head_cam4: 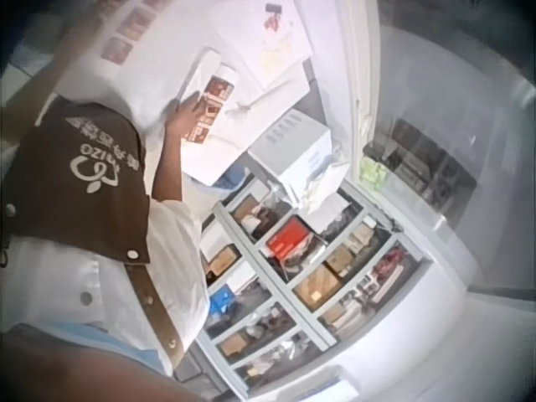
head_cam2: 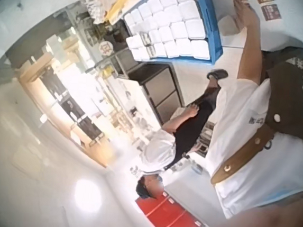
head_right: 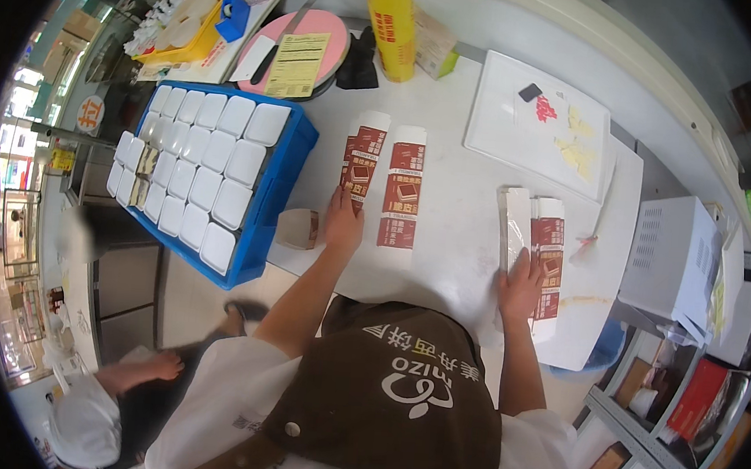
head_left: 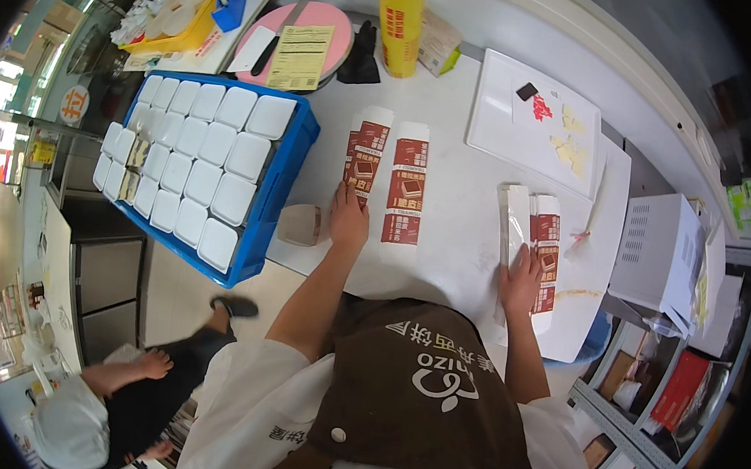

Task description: The person assembles small rectangular cardboard boxes by folding flat printed sheets into shape. They place white foam inserts into the boxes and then fold the flaps to close them. The finished boxes are placed on the counter.

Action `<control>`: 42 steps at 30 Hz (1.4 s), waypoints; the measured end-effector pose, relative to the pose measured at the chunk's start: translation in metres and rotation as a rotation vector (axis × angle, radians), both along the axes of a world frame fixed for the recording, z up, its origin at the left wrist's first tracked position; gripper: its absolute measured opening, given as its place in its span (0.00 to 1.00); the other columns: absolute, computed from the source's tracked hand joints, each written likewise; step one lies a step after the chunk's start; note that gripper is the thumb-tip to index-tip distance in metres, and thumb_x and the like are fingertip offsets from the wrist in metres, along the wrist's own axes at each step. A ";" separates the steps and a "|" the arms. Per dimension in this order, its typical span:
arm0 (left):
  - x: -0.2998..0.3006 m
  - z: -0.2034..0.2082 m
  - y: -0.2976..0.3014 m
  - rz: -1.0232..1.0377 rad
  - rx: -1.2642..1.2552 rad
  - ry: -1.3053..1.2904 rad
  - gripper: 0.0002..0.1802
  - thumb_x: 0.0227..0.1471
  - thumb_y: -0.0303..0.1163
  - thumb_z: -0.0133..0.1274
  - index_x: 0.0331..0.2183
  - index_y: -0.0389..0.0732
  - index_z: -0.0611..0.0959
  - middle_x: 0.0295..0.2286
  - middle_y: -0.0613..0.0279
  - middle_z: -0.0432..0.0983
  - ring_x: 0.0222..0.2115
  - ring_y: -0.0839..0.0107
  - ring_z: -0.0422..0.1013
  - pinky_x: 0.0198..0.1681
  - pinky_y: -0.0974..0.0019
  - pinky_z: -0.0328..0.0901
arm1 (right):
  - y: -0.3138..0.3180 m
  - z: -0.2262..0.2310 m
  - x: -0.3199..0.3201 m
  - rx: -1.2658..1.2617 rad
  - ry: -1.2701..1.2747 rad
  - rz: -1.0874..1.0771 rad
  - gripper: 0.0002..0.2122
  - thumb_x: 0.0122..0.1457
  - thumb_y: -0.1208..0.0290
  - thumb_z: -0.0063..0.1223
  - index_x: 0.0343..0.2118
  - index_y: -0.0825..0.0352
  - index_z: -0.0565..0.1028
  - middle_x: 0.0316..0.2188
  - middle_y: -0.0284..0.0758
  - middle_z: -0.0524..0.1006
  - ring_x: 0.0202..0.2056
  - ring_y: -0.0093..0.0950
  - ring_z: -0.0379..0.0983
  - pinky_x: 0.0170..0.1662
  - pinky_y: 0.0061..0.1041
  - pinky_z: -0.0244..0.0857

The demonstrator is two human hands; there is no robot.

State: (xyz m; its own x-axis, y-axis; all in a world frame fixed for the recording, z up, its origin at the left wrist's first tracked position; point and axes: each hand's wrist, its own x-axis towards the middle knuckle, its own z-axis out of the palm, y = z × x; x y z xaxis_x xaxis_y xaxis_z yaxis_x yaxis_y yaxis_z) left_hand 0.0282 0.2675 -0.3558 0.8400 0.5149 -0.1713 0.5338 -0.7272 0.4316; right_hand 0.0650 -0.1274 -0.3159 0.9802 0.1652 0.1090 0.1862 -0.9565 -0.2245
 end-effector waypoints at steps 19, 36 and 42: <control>0.031 0.035 0.005 0.348 -0.251 0.136 0.40 0.43 0.48 0.60 0.51 0.29 0.73 0.54 0.36 0.66 0.56 0.46 0.64 0.57 0.54 0.61 | 0.141 -0.023 0.003 1.335 1.006 -0.565 0.32 0.56 0.67 0.54 0.64 0.66 0.58 0.49 0.36 0.71 0.46 0.26 0.66 0.49 0.29 0.60; 0.040 -0.011 0.008 0.226 -1.025 -0.033 0.18 0.49 0.33 0.60 0.39 0.30 0.81 0.31 0.57 0.81 0.29 0.69 0.77 0.35 0.64 0.72 | 0.217 -0.045 0.018 1.025 0.779 -0.239 0.16 0.57 0.71 0.53 0.48 0.72 0.72 0.32 0.35 0.78 0.32 0.26 0.75 0.37 0.25 0.70; 0.036 -0.010 -0.002 0.190 -1.088 0.095 0.16 0.52 0.31 0.58 0.42 0.33 0.80 0.33 0.58 0.81 0.29 0.71 0.77 0.33 0.66 0.72 | 0.215 -0.052 0.017 1.261 0.652 -0.477 0.12 0.62 0.74 0.48 0.47 0.72 0.72 0.37 0.36 0.78 0.34 0.25 0.76 0.38 0.25 0.72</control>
